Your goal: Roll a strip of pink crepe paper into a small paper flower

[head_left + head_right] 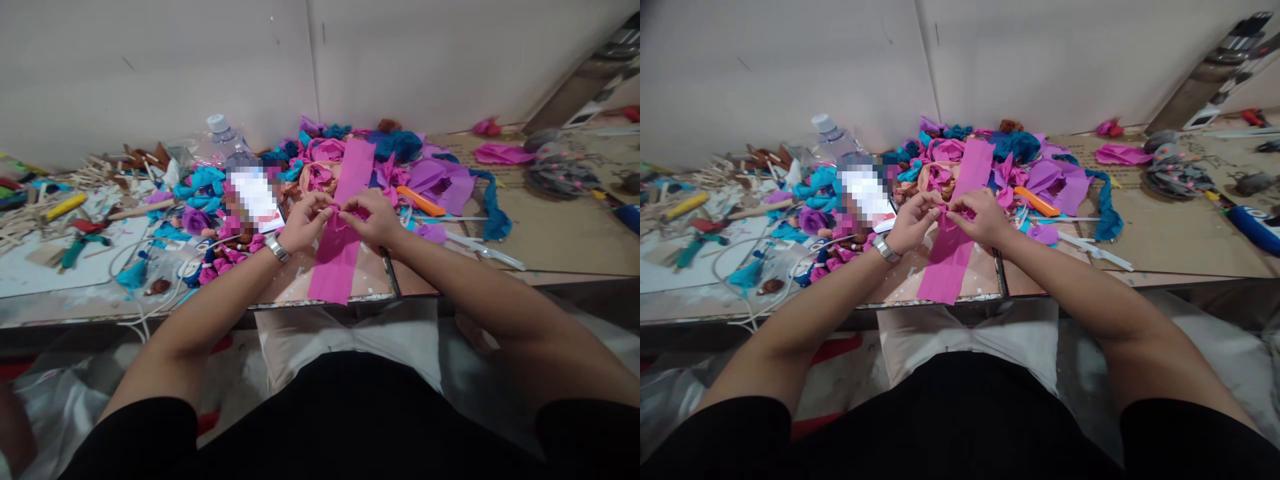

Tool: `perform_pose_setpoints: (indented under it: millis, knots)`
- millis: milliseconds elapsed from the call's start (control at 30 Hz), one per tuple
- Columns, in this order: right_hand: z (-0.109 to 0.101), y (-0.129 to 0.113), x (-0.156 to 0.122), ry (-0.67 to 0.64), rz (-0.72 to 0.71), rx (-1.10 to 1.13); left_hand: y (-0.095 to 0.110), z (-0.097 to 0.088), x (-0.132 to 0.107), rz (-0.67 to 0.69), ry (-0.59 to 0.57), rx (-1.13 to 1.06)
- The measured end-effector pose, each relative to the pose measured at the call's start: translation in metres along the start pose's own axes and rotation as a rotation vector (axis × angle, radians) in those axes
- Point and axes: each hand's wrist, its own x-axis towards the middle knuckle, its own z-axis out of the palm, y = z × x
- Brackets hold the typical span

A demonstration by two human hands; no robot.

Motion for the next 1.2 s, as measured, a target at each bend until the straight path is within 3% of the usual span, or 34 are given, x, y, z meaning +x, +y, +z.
perform_pose_setpoints:
  millis: [300, 1200]
  knots:
    - [0.0008, 0.0002, -0.0003, -0.015, 0.000, 0.004, 0.0032, -0.0005, 0.0016, -0.001, 0.032, 0.094]
    - [0.0004, -0.0014, 0.0006, -0.002, -0.009, -0.003, 0.0083, 0.0010, -0.0001, -0.110, 0.086, -0.042]
